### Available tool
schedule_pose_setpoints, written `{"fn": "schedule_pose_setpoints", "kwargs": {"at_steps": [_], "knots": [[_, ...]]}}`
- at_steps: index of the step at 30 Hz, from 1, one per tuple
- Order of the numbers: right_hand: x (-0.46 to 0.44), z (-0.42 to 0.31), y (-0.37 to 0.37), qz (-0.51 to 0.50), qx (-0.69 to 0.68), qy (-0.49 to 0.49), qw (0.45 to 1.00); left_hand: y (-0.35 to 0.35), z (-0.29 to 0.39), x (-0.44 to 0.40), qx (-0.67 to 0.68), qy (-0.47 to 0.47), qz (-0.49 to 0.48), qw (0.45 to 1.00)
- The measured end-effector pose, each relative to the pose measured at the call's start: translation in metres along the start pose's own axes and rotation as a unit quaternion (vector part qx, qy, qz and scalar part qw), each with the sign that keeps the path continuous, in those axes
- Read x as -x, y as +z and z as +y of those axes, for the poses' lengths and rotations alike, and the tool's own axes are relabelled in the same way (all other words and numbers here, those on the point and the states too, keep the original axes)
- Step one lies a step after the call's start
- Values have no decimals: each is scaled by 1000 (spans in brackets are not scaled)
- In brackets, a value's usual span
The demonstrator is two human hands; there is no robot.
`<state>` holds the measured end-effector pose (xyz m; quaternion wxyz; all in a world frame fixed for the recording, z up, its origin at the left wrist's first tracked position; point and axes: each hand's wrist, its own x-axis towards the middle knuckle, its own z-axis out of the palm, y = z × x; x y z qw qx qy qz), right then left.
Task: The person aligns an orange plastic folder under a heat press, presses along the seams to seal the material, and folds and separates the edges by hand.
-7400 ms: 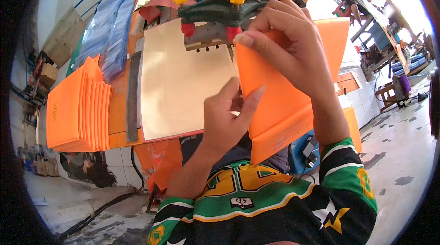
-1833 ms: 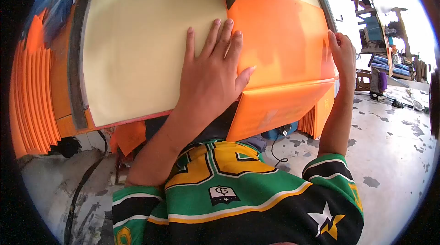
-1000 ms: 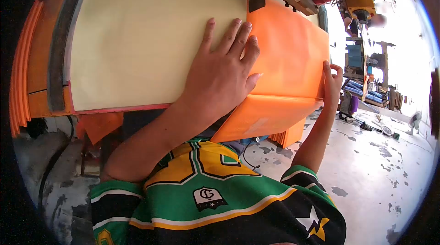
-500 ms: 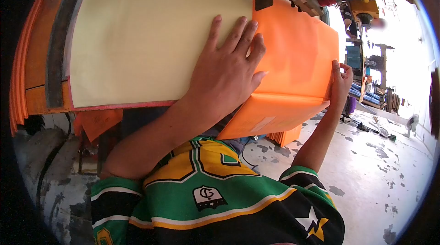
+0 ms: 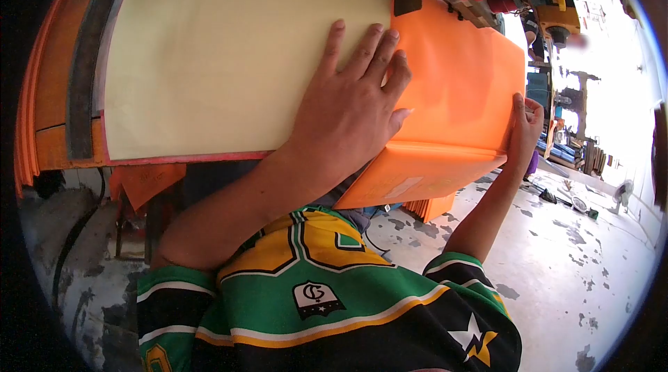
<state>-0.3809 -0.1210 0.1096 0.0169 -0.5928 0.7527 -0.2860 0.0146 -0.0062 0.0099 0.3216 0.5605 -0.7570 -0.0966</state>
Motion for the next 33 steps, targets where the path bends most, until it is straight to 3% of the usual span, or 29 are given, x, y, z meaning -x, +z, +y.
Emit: {"fn": "schedule_pose_setpoints", "kwargs": {"at_steps": [26,33], "knots": [[2,3,2,-12,-45,9,999,3,1,-1,-15,2,3,1000],[2,9,11,-12,4,20,1000,2,1,0,-22,3,-5,1000]]}}
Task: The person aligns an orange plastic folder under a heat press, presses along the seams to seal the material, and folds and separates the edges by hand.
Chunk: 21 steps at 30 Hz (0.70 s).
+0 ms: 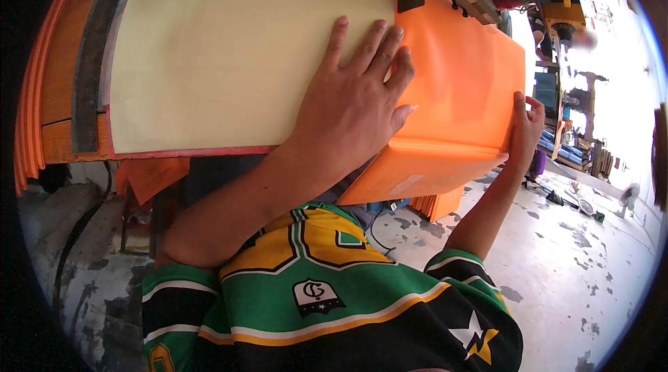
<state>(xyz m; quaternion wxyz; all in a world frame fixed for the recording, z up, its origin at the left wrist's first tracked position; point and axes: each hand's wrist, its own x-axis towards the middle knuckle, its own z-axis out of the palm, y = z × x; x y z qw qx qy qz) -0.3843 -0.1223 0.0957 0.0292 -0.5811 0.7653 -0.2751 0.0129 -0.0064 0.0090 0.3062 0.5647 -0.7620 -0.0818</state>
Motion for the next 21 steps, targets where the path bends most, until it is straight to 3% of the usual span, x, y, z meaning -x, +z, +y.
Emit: {"fn": "schedule_pose_setpoints", "kwargs": {"at_steps": [5,7,8,9,11,13,15,21], "knots": [[0,8,6,-61,53,19,997,0,2,-1,2,-3,-3,1000],[10,-11,10,-115,173,37,977,0,1,-1,0,-3,-5,1000],[12,-9,17,-84,268,-37,959,0,1,-1,0,-3,-3,1000],[16,-16,24,-84,267,-37,959,1,1,-1,1,-2,-3,1000],[34,-46,41,-33,122,-242,962,0,1,-1,-4,-1,-5,1000],[62,-105,57,-123,50,-336,932,1,2,0,-5,4,-5,1000],[76,-134,85,-216,-53,-369,903,3,1,-1,1,-5,-1,1000],[64,-153,134,-236,-15,-430,871,3,0,-1,-7,-3,4,1000]]}}
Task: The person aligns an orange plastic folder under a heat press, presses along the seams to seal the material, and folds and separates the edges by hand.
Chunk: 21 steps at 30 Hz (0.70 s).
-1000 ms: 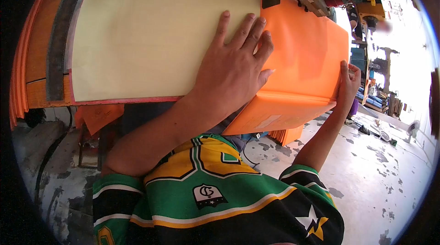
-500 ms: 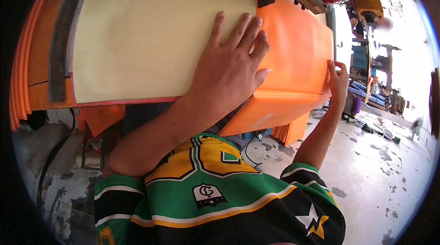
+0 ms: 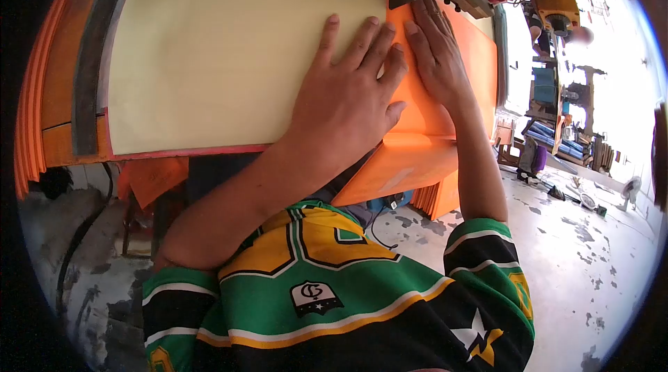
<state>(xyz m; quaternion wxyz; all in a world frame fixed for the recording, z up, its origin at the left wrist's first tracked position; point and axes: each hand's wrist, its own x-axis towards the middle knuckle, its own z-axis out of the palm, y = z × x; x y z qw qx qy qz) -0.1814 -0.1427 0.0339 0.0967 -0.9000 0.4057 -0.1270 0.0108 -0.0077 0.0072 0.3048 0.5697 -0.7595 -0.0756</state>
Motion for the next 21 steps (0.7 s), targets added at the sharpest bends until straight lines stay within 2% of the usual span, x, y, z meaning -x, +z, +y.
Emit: {"fn": "schedule_pose_setpoints", "kwargs": {"at_steps": [7,9,12,18,21], "knots": [[-6,-2,8,22,5,27,999,-2,1,-4,14,3,-2,1000],[-7,2,14,43,21,7,999,-4,0,-5,19,2,-11,1000],[-11,-3,9,41,-16,1,999,-3,0,-6,28,3,-16,999],[-15,-11,10,34,-7,42,998,1,-2,-6,43,5,0,999],[-17,0,15,29,9,25,999,-1,-2,-7,40,4,-8,999]]}}
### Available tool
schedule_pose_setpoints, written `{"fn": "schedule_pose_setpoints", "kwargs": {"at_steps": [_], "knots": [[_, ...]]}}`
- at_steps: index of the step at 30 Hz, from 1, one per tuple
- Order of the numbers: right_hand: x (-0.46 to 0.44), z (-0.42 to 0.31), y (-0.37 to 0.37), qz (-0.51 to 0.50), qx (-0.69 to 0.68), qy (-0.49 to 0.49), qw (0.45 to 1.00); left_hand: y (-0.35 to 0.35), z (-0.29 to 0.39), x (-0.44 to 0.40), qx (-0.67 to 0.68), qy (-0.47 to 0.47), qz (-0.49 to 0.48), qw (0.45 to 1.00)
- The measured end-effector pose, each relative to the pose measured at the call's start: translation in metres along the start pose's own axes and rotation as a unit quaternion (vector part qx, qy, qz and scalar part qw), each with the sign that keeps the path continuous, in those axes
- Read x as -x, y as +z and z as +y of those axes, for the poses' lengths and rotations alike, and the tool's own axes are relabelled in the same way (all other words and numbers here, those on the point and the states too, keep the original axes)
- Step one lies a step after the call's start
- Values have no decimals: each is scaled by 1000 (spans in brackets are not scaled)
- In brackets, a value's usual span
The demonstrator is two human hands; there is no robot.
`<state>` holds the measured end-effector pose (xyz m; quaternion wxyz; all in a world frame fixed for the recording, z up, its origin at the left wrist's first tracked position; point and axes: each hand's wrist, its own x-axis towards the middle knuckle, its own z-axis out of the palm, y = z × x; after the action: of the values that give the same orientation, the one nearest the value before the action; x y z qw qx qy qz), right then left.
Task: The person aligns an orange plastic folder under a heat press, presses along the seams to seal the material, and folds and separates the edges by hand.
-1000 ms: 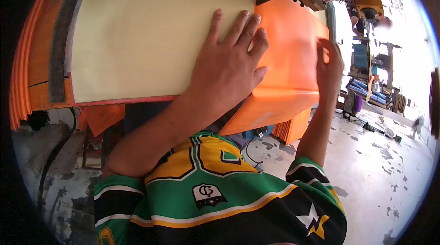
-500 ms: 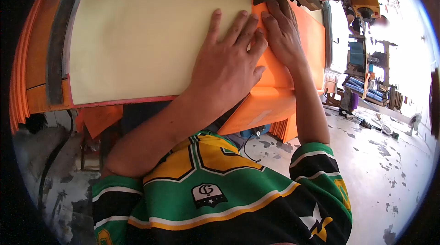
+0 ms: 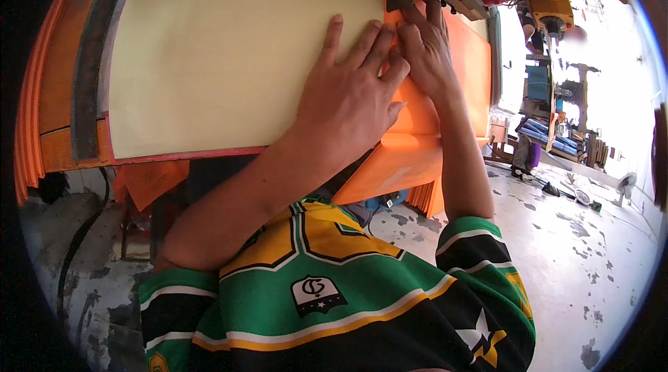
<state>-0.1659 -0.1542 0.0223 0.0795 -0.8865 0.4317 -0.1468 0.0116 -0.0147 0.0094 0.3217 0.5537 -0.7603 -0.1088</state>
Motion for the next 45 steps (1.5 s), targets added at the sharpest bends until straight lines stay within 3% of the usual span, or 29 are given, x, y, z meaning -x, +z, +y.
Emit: {"fn": "schedule_pose_setpoints", "kwargs": {"at_steps": [4,10,12,25,28,31,33,37,45], "knots": [[3,0,1,-3,-14,20,1000,2,-1,0,9,0,-2,1000],[5,9,4,-3,55,-41,998,2,-2,0,-4,2,-4,1000],[4,-2,0,11,2,-5,1000,2,-1,0,-6,0,-6,1000],[0,5,2,-15,1,26,1000,2,0,0,1,-1,-8,1000],[2,30,15,-1,124,-69,990,2,0,0,-1,3,-6,1000],[-2,16,14,23,102,-80,991,2,-2,0,7,-1,8,1000],[-2,-6,5,37,13,8,999,1,-1,-1,13,-4,-5,1000],[-1,-5,-2,8,0,39,999,4,0,0,8,3,-1,1000],[-1,15,5,-7,71,-29,997,2,0,0,2,-2,-3,1000]]}}
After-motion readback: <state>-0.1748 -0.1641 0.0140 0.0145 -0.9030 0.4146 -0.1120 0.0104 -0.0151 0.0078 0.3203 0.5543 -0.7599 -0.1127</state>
